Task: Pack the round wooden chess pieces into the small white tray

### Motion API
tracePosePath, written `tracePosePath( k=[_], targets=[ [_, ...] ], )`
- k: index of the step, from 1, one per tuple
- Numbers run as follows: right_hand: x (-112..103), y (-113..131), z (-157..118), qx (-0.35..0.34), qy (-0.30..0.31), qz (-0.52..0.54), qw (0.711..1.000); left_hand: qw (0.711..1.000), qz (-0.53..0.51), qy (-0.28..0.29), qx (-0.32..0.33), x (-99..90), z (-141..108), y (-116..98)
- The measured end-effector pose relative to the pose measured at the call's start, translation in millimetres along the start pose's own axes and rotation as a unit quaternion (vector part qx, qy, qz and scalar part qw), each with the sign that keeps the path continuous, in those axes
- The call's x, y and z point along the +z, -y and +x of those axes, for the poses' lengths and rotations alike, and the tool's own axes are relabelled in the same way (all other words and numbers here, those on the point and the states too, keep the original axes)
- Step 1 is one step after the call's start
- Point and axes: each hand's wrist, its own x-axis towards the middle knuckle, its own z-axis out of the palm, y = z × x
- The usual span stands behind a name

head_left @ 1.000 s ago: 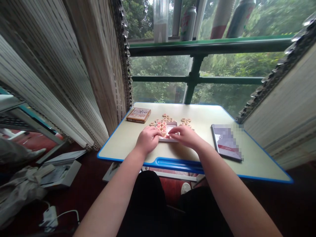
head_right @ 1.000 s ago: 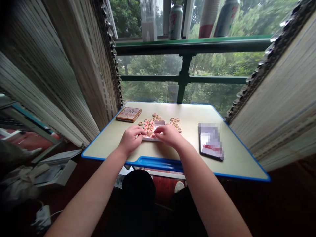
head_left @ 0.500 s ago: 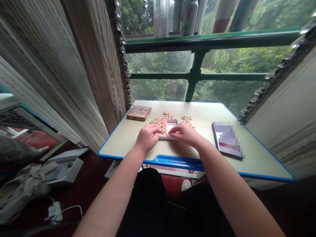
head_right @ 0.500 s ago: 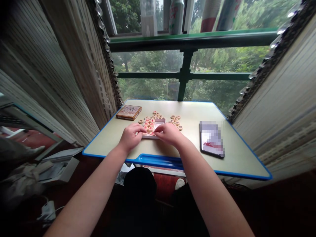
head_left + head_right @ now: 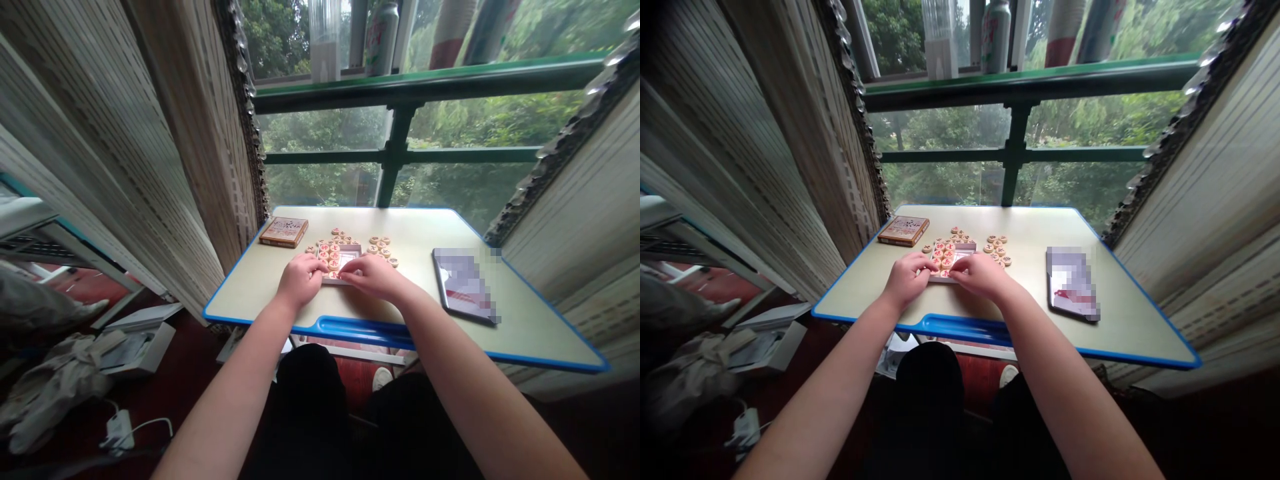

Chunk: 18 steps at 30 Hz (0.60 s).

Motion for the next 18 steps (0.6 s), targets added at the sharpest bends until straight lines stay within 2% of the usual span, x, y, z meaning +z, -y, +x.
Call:
tracePosePath(
  k=[14,18],
  targets=[
    [-0.7,2.8,-1.5,0.004,0.008,0.002,1.0,0.999,-0.003,0.015,-0.028,1.9,1.3,0.2],
    [0.7,-0.2,-0.4,0.002,0.001,0.002,1.0,0.999,0.009,0.032,-0.002,2.2,0.2,-1.3]
  ],
)
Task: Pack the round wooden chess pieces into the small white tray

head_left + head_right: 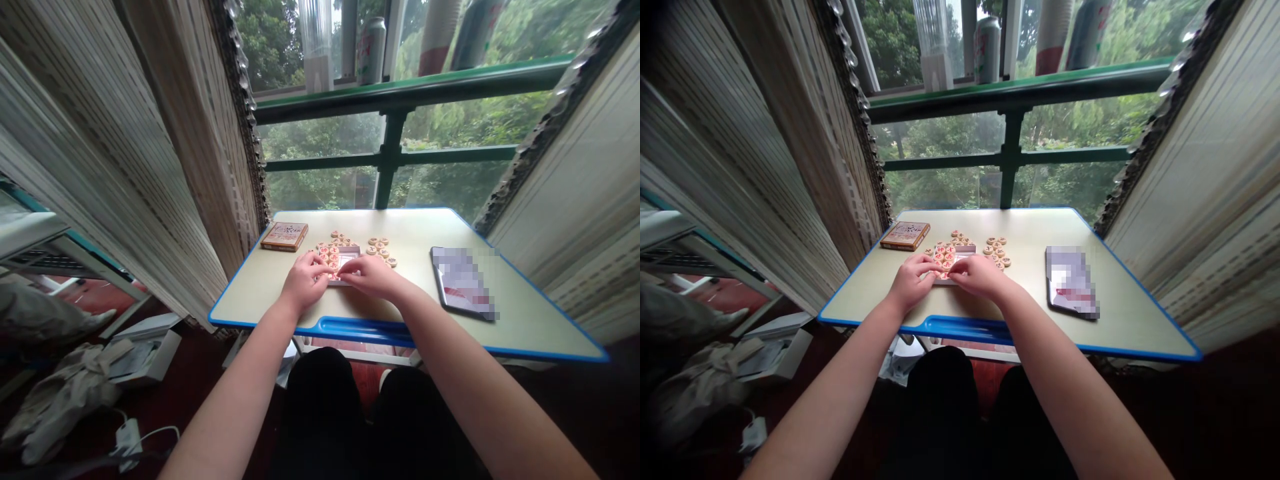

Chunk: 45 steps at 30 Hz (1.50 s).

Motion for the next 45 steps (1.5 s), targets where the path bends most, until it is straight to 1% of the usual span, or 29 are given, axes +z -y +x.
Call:
tracePosePath(
  k=[5,9,16,19,23,33,35,40,45],
  targets=[
    [6.6,-8.0,3.9,0.003,-0.017,-0.054,0.998,0.999,0.026,0.036,0.03,0.5,-0.9,-1.1],
    [9.2,-11.4,5.2,-0.01,-0.02,-0.064,0.998,0.997,0.036,0.06,0.036,-0.2,-0.3,-0.3],
    [8.5,-11.1,4.2,-0.02,-0.023,-0.054,0.998,0.997,0.023,0.066,0.031,-1.2,0.4,-0.8],
    [8.7,-10.9,4.0,-0.021,-0.02,-0.059,0.998,0.998,0.018,0.061,0.022,-0.8,0.5,-1.1],
    [8.7,-10.5,4.4,-0.027,-0.021,-0.065,0.997,0.999,0.022,0.039,0.013,-0.9,0.7,-0.2],
    [9.2,-11.5,4.0,-0.04,-0.029,-0.063,0.997,0.999,0.018,0.031,0.015,-1.0,1.4,-0.3],
    [9.2,-11.0,3.7,-0.038,-0.032,-0.066,0.997,1.0,0.006,0.02,0.014,-2.7,1.8,-0.5],
    [9.5,-10.2,4.0,-0.037,-0.033,-0.053,0.997,1.0,-0.001,-0.026,0.008,-6.4,2.1,0.8],
    [8.9,-10.8,4.3,-0.042,-0.028,-0.068,0.996,0.999,-0.002,-0.039,-0.004,-5.2,1.9,1.0]
  ],
)
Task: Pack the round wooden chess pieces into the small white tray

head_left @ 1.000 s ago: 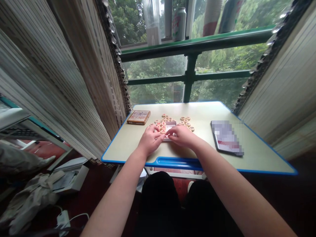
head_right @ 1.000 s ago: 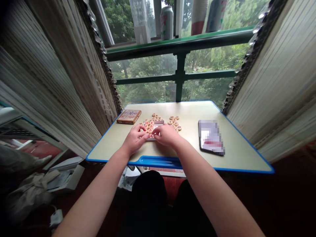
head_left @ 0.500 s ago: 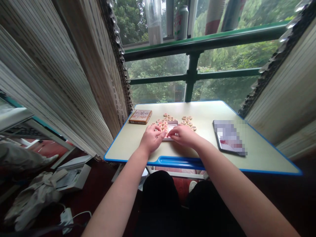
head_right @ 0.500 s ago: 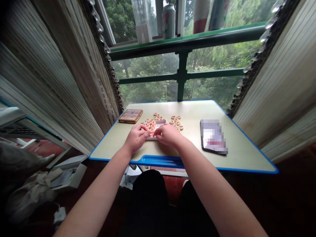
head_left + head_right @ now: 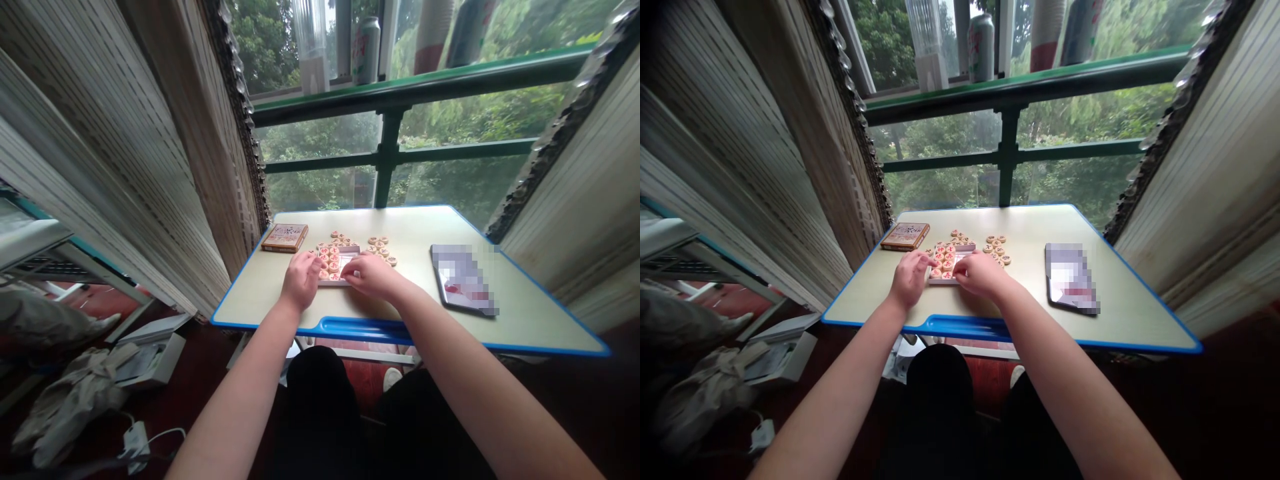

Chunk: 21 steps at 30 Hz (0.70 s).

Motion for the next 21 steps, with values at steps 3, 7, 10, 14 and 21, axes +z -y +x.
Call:
tracePosePath(
  k=[3,7,10,14,21],
  targets=[
    [-0.3,-0.5,0.1,-0.002,0.001,0.002,1.0,1.0,0.001,-0.005,-0.006,0.9,0.2,0.0],
    [0.4,-0.9,0.3,-0.001,-0.003,0.006,1.0,1.0,0.009,0.005,-0.014,1.1,0.5,1.3],
    [0.9,-0.4,0.4,0.001,-0.002,0.006,1.0,1.0,0.005,-0.002,-0.024,0.9,0.3,2.3],
    [1.2,-0.7,0.7,0.008,-0.003,0.005,1.0,0.999,-0.005,-0.009,-0.038,1.1,-0.1,1.3],
    [1.8,-2.4,1.4,0.007,-0.013,0.012,1.0,0.999,0.001,-0.004,-0.034,1.8,0.4,-0.1]
  ],
)
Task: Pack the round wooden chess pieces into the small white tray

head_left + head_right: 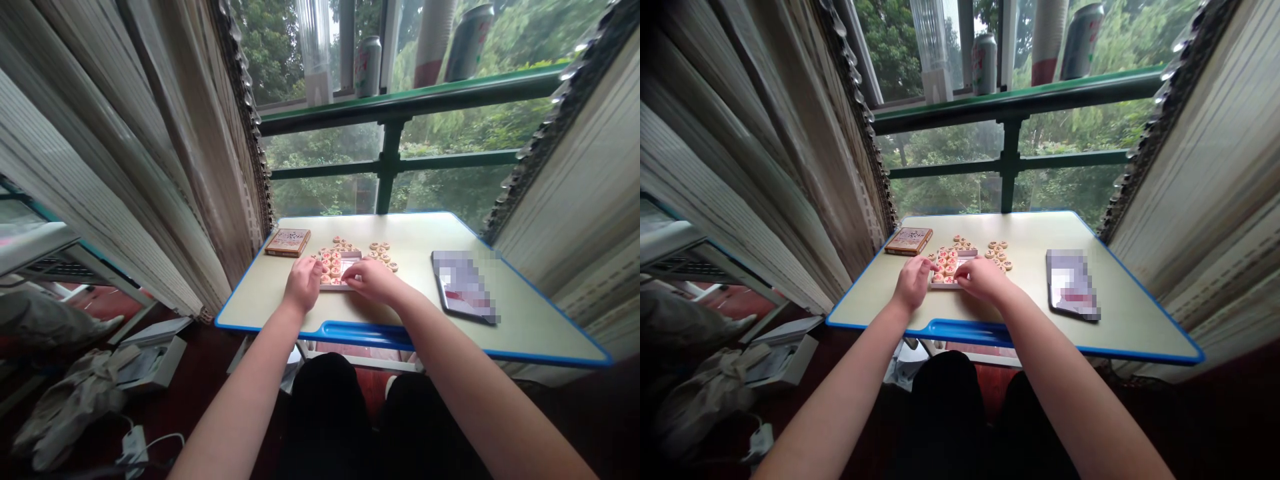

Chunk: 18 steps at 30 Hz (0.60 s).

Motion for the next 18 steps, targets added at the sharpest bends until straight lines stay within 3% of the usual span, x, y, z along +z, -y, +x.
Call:
tracePosePath(
  k=[6,12,18],
  targets=[
    [0.9,-1.8,0.3,0.001,-0.003,0.012,1.0,0.999,0.034,-0.014,-0.003,1.3,-0.4,1.8],
    [1.6,-1.4,0.2,-0.013,-0.033,0.027,0.999,0.996,0.04,-0.074,-0.007,-1.0,-0.8,-0.1],
    [2.8,8.0,-2.9,-0.052,-0.045,-0.005,0.998,0.996,0.056,-0.063,0.004,-1.7,-0.5,-1.1]
  ],
)
